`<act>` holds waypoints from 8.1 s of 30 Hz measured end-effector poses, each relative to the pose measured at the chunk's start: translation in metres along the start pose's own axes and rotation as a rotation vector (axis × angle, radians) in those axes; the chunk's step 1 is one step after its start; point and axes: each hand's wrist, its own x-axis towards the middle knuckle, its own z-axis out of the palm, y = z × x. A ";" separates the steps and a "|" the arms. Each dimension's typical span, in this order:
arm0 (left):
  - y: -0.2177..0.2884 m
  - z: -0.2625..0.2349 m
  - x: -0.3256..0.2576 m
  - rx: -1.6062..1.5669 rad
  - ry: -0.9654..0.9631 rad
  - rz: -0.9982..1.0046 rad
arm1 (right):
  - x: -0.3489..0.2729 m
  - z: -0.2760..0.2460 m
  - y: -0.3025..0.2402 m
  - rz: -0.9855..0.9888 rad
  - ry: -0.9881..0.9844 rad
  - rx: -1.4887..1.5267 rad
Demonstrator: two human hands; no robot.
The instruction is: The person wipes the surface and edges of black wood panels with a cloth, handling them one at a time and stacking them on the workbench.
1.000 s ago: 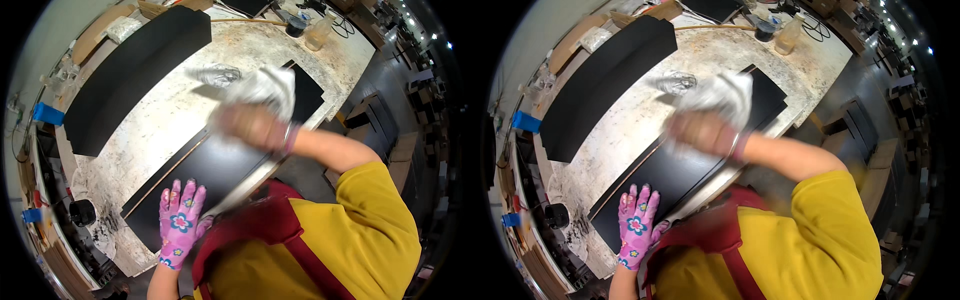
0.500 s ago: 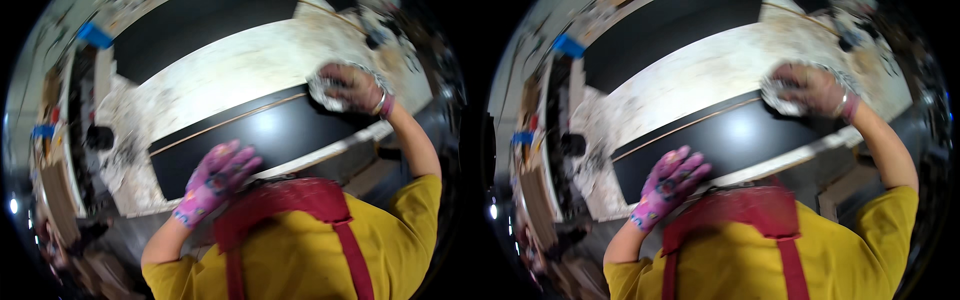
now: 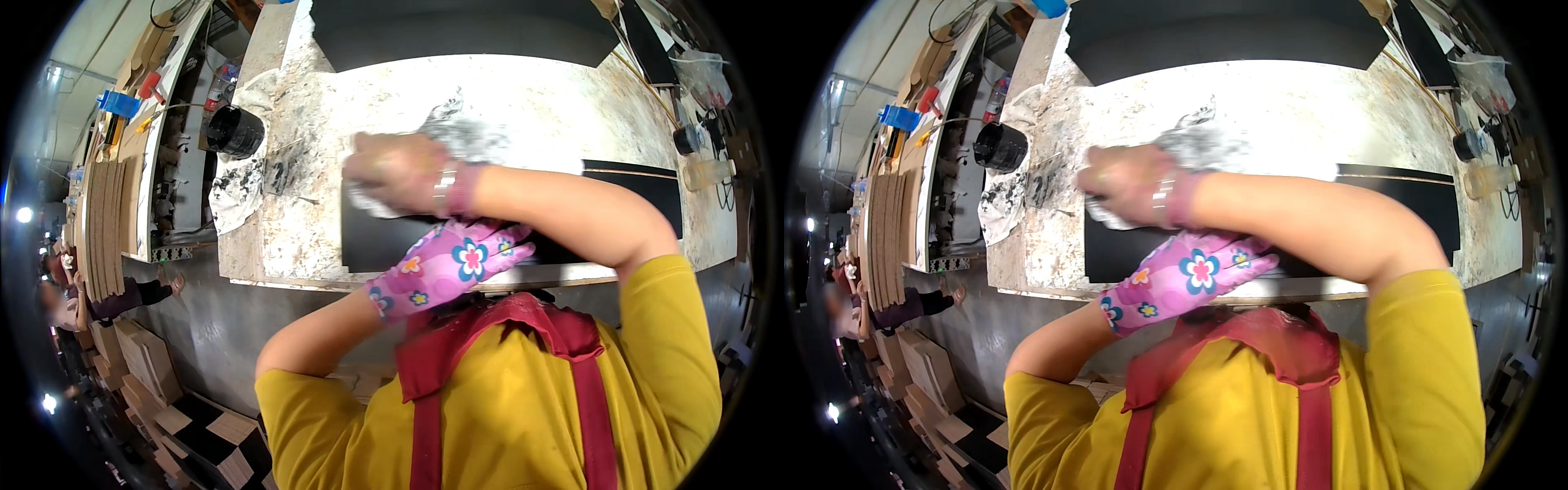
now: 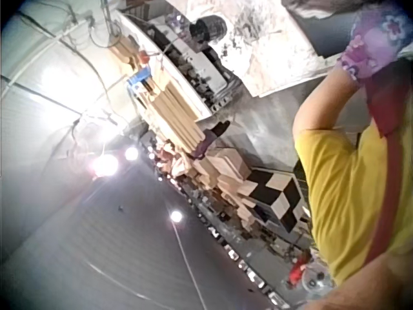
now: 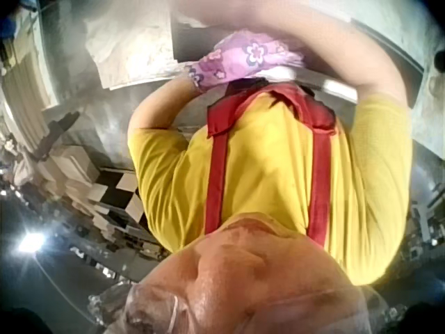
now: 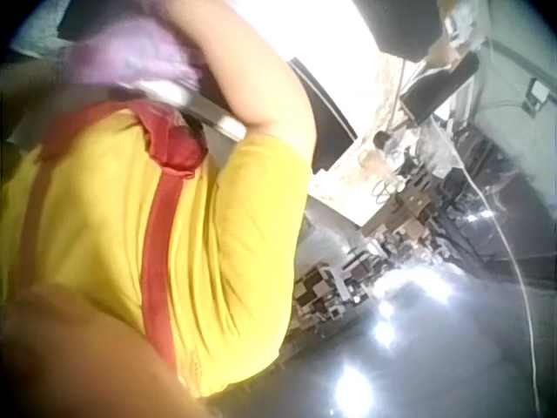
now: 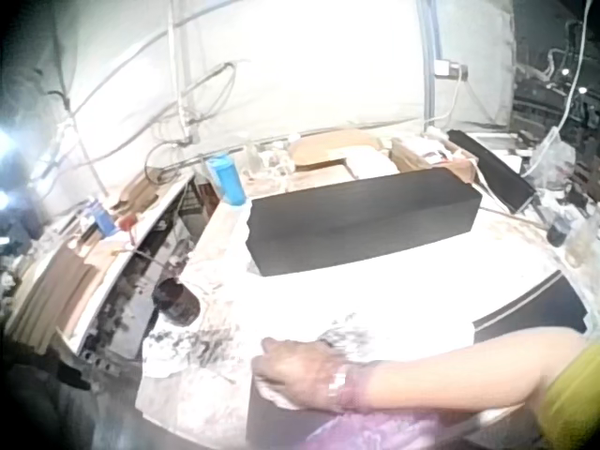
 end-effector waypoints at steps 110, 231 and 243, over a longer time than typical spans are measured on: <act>-0.205 -0.117 -0.017 -0.469 0.618 -1.001 | -0.040 -0.095 0.118 -0.135 0.193 -0.191; -0.010 -0.027 0.076 0.253 0.196 -0.525 | -0.377 -0.240 0.016 0.943 0.290 -0.648; -0.022 -0.028 0.075 0.250 0.073 -0.613 | -0.258 -0.143 -0.002 0.523 0.084 -0.192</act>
